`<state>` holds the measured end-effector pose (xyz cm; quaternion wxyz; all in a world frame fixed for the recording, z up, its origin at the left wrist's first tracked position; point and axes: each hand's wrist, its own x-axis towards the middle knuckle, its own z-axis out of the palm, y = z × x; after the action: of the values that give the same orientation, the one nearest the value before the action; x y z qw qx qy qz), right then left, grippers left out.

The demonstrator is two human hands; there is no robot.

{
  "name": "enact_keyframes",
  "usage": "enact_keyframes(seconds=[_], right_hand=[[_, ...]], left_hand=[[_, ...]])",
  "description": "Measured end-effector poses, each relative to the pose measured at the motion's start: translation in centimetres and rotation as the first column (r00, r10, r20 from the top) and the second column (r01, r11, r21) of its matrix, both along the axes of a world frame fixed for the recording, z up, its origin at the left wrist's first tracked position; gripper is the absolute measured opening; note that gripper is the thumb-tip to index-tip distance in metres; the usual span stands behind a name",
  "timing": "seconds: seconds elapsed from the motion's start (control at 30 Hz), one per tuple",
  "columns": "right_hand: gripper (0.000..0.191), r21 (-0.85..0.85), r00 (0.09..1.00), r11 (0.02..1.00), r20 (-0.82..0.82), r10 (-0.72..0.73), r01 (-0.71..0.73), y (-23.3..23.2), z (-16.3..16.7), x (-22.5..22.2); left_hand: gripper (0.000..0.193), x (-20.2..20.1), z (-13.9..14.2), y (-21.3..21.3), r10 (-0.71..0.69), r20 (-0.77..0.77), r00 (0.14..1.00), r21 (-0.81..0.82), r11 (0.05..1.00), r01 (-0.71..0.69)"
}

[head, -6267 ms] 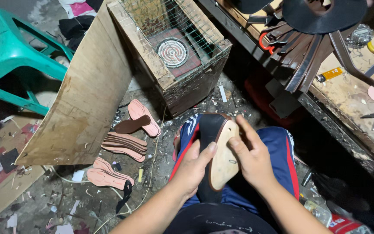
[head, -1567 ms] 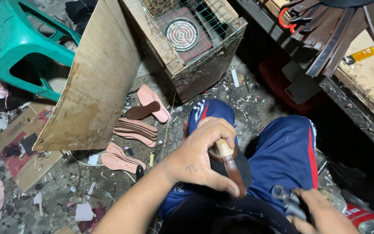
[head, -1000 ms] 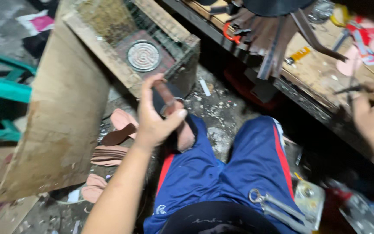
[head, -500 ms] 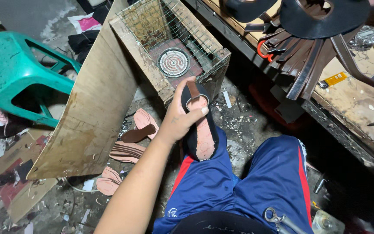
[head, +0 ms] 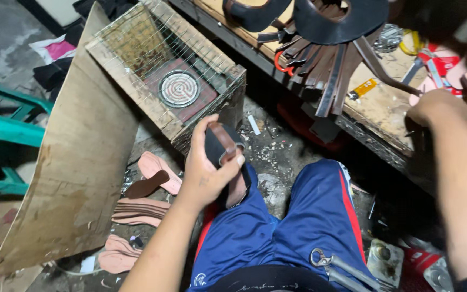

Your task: The person sits on the floor with a shoe on their lap, pulling and pressing the fabric upper over a wooden last and tucking its edges around the insole. They use pincers to grip and pull the upper material and a hammer to tap and set the upper in place, working the toe and sides before checking the fit.

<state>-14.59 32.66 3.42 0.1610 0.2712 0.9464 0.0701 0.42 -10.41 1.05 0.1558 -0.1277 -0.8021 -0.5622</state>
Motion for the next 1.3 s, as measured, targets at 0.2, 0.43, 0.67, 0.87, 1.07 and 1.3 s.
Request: enact_keyframes(seconds=[0.2, 0.43, 0.67, 0.87, 1.07, 1.3], right_hand=[[0.054, -0.118, 0.983, 0.993, -0.181, -0.040, 0.019, 1.2, 0.0, -0.4], [0.034, -0.388, 0.658, 0.898, -0.735, -0.166, -0.207, 2.8, -0.9, 0.4], [0.028, -0.252, 0.651, 0.649, -0.573, 0.497, -0.718, -9.8, 1.7, 12.2], [0.026, -0.589, 0.646, 0.266, -0.718, 0.261, -0.763, -18.0, 0.0, 20.1], [0.027, -0.329, 0.405, 0.286, -0.873, 0.271, -0.900, -18.6, 1.5, 21.0], [0.026, -0.992, 0.980, -0.114, -0.029, -0.196, -0.052, -18.1, -0.5, 21.1]], left_hand=[[0.090, 1.7, 0.8, 1.1, 0.067, -0.103, 0.992, -0.084, 0.994, -0.075], [0.093, 1.3, 0.8, 1.5, 0.091, -0.183, 0.979, -0.138, 0.984, -0.117], [0.097, 0.8, 0.8, 1.1, 0.067, -0.169, 0.983, -0.174, 0.980, -0.096], [0.099, 1.0, 0.6, 2.2, 0.063, -0.170, 0.984, -0.192, 0.977, -0.096], [0.103, 1.8, 1.0, 2.8, 0.056, -0.161, 0.985, -0.219, 0.972, -0.091], [0.104, 2.9, 1.3, 3.0, 0.016, -0.189, 0.982, -0.280, 0.958, -0.069]])
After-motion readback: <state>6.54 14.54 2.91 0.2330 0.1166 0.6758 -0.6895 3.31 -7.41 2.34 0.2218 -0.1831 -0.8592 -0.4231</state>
